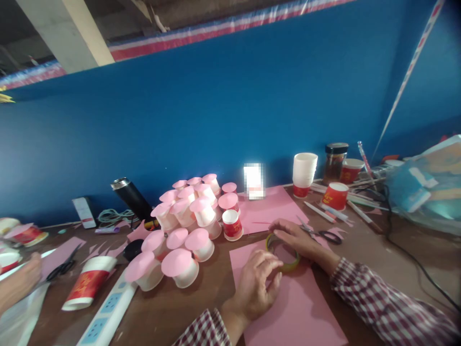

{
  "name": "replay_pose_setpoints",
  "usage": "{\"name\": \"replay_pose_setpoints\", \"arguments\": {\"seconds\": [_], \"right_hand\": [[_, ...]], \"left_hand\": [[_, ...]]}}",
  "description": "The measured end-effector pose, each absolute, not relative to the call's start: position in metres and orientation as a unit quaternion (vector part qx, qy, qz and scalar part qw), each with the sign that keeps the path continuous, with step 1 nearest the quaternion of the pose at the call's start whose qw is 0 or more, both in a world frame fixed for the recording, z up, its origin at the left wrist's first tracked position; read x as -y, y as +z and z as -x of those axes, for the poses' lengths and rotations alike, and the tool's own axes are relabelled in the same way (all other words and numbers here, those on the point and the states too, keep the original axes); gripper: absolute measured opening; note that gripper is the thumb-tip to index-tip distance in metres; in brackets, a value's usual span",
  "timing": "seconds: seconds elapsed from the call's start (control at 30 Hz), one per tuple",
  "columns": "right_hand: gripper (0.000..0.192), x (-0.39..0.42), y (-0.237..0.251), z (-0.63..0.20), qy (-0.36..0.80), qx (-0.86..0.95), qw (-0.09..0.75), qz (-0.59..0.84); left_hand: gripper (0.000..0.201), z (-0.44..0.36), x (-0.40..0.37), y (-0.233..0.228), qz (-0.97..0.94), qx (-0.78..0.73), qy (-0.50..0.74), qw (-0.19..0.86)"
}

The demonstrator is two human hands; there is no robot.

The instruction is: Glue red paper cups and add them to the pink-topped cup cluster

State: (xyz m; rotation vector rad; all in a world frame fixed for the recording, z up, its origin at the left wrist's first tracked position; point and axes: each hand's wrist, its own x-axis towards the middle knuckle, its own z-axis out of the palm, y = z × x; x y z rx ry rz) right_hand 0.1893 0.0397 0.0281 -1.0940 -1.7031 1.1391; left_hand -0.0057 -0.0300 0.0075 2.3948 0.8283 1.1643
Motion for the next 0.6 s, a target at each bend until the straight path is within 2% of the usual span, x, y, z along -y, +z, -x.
{"name": "replay_pose_setpoints", "arguments": {"seconds": [0.43,0.6], "right_hand": [[0.026,-0.0395,0.0273,-0.1890,0.447,0.672,0.397,0.437],[0.032,-0.0383,0.0285,-0.1887,0.443,0.670,0.398,0.443]], "left_hand": [[0.024,0.0054,0.0329,0.0118,-0.849,-0.308,0.393,0.172],[0.024,0.0050,0.0320,0.0110,-0.849,-0.306,0.396,0.168]]}}
